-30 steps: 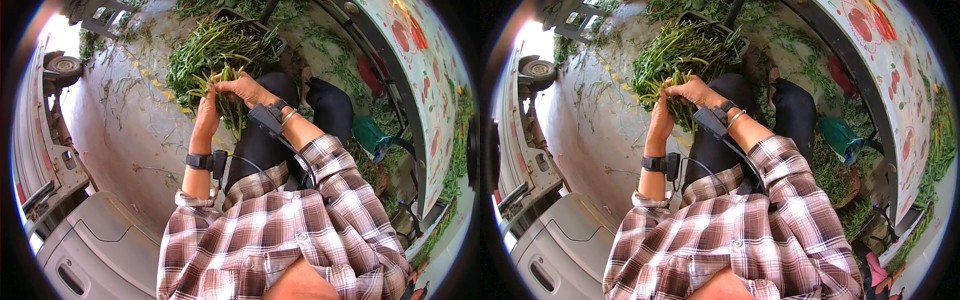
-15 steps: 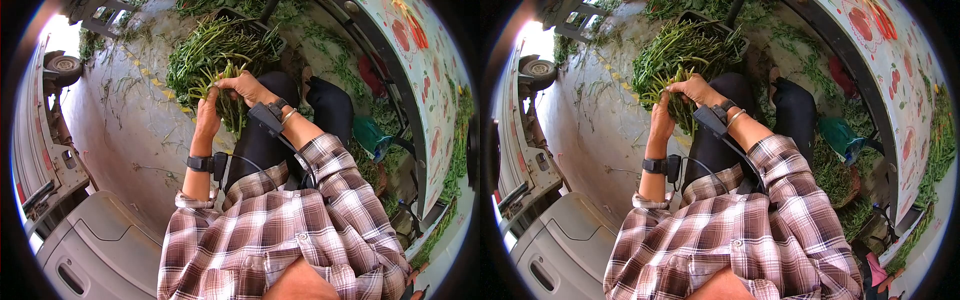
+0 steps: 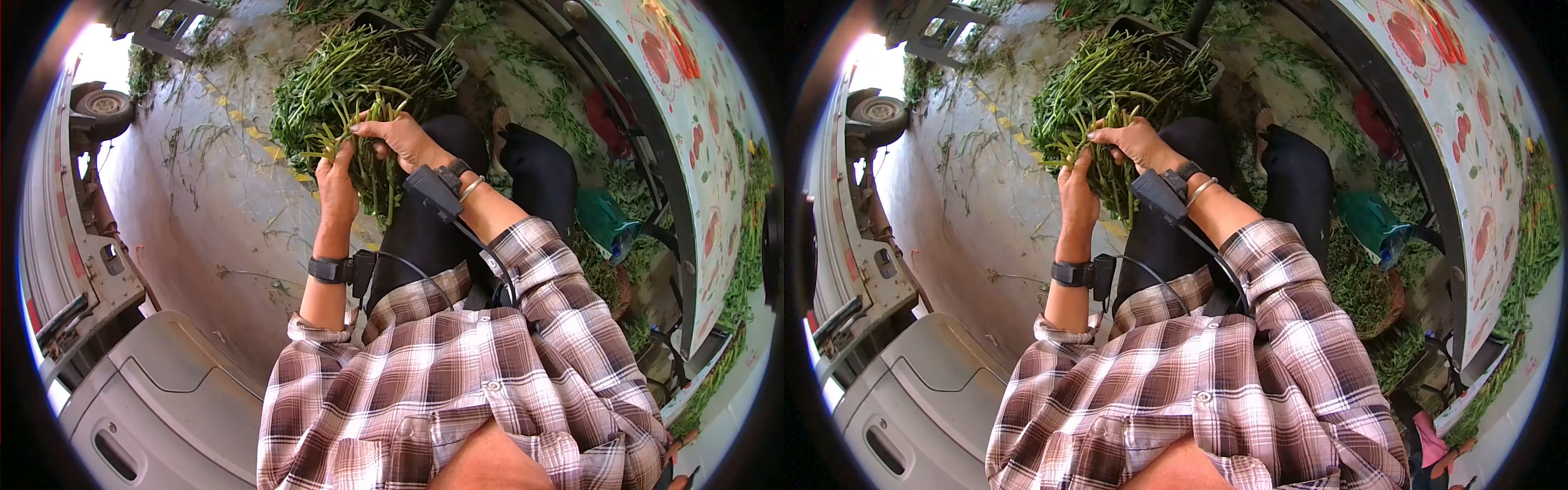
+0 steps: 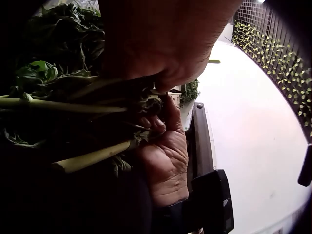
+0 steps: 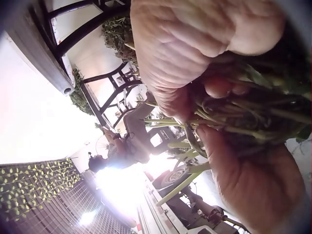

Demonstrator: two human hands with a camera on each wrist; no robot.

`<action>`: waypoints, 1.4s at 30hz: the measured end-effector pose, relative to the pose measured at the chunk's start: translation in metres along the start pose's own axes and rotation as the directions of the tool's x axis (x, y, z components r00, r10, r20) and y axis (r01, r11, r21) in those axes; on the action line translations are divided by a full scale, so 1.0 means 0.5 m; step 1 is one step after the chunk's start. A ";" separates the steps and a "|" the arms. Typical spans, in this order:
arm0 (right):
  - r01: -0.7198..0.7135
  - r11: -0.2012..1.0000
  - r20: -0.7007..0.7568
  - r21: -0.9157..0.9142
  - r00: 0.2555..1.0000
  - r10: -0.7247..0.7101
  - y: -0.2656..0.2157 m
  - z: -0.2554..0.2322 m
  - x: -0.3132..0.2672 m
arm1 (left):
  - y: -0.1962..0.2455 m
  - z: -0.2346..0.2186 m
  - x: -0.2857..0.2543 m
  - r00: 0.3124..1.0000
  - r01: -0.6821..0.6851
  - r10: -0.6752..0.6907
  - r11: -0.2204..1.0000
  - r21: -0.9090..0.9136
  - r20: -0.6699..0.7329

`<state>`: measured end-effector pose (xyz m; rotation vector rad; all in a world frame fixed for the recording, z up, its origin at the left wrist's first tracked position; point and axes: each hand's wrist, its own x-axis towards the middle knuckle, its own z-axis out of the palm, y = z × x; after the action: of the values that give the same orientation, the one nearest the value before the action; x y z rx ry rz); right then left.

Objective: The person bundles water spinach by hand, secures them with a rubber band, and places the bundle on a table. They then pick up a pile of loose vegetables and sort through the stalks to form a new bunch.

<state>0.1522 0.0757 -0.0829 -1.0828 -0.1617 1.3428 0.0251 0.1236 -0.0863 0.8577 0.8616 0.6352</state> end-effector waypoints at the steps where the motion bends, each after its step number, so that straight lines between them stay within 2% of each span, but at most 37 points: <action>1: -0.004 1.000 0.000 0.014 1.000 0.004 -0.001 0.000 0.000 | 0.002 -0.001 0.000 1.000 0.000 0.000 1.000 0.000 0.000; 3: 0.005 1.000 -0.001 0.015 1.000 -0.005 0.002 -0.002 0.002 | 0.012 -0.002 0.000 0.996 0.086 -0.083 0.995 -0.057 0.043; 6: 0.009 1.000 0.003 0.012 1.000 -0.009 0.001 -0.003 0.000 | 0.011 -0.012 0.007 0.991 0.122 -0.117 0.990 -0.072 0.069; 9: -0.001 1.000 0.011 0.006 1.000 0.001 0.000 -0.003 -0.002 | 0.012 -0.033 0.019 0.974 0.199 -0.197 0.980 -0.010 0.114; 16: -0.002 1.000 0.023 -0.017 1.000 0.002 0.003 -0.002 0.000 | 0.008 -0.030 0.018 0.972 0.209 -0.201 0.976 -0.063 0.118; 18: 0.001 1.000 0.018 -0.027 1.000 0.000 0.004 -0.002 0.002 | 0.005 -0.032 0.020 0.974 0.175 -0.162 0.982 -0.073 0.157; 21: -0.006 1.000 -0.010 -0.025 1.000 0.006 0.010 -0.002 0.007 | -0.001 -0.033 0.019 0.985 0.135 -0.126 0.988 -0.075 0.115; 28: 0.026 0.999 -0.016 -0.025 1.000 -0.026 0.014 -0.003 0.010 | 0.003 -0.008 -0.001 0.986 0.118 -0.107 0.989 -0.085 0.130; 30: 0.031 0.999 -0.003 -0.030 1.000 -0.031 0.016 -0.004 0.012 | -0.004 -0.007 0.003 0.993 0.015 -0.009 0.999 -0.052 0.120; 31: 0.037 0.999 0.012 -0.035 0.999 -0.036 0.016 -0.006 0.013 | -0.006 -0.008 0.004 0.993 0.016 -0.010 0.999 -0.052 0.120; 34: 0.007 0.999 -0.018 -0.051 1.000 -0.008 0.010 -0.004 0.009 | -0.008 -0.012 0.009 0.999 0.027 -0.023 0.995 -0.093 0.046; 36: 0.010 0.999 -0.011 -0.048 1.000 -0.010 0.010 -0.004 0.009 | -0.008 -0.011 0.011 0.997 0.029 -0.036 0.994 -0.109 -0.064; 40: 0.008 0.998 -0.008 -0.054 1.000 -0.009 0.012 -0.004 0.009 | -0.007 -0.007 0.008 0.998 0.006 -0.012 0.995 -0.096 -0.069; 42: 0.012 0.999 -0.007 -0.051 1.000 -0.013 0.015 -0.005 0.012 | -0.010 -0.011 0.013 1.000 -0.025 0.024 0.997 -0.075 -0.020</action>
<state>0.1502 0.0781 -0.0924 -1.1275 -0.1979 1.3294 0.0242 0.1282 -0.0951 0.7963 0.8407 0.6941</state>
